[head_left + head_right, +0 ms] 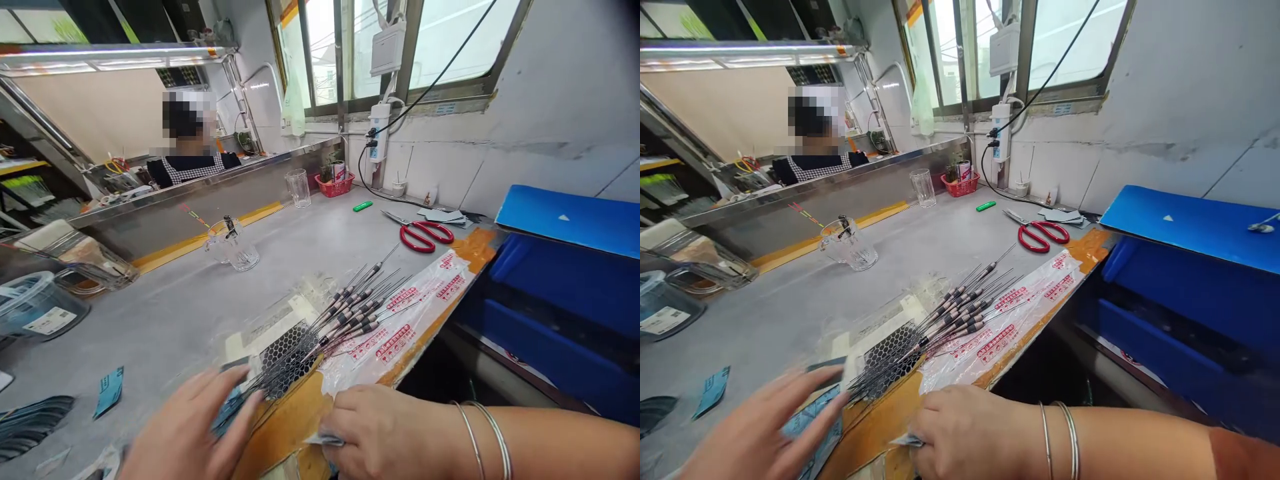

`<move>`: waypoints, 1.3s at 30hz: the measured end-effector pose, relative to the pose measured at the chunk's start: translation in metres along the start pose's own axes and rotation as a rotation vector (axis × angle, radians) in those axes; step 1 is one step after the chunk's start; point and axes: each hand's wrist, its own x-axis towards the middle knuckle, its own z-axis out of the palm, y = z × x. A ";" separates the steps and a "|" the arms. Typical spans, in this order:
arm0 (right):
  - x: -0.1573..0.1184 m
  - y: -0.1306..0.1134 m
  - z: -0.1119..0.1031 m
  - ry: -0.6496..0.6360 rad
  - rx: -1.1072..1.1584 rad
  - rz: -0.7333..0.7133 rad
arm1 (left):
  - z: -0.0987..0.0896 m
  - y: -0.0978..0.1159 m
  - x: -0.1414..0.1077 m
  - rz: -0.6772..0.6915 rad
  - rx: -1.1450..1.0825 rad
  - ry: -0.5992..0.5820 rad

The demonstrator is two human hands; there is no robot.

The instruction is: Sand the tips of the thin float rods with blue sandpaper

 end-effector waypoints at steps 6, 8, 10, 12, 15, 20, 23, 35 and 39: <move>-0.016 0.030 -0.038 0.003 0.083 0.057 | 0.039 0.075 0.056 0.167 -0.037 -0.160; -0.018 0.048 -0.061 0.000 0.150 0.072 | 0.043 0.079 0.058 0.174 -0.028 -0.192; -0.017 0.065 -0.081 -0.007 0.152 0.099 | 0.043 0.078 0.057 0.183 -0.032 -0.209; -0.016 0.080 -0.093 0.005 0.050 0.141 | 0.042 0.076 0.054 0.200 -0.051 -0.207; -0.014 0.093 -0.094 -0.009 -0.114 0.179 | 0.041 0.074 0.049 0.234 -0.104 -0.126; -0.016 0.090 -0.078 -0.049 -0.100 0.246 | 0.043 0.075 0.047 0.301 -0.153 -0.001; -0.016 0.086 -0.072 0.008 0.003 0.259 | 0.043 0.075 0.049 0.333 -0.135 0.038; -0.006 0.085 -0.067 0.047 0.093 0.250 | 0.042 0.073 0.051 0.365 -0.182 0.044; -0.008 0.087 -0.066 0.055 0.084 0.239 | 0.042 0.073 0.051 0.347 -0.199 0.034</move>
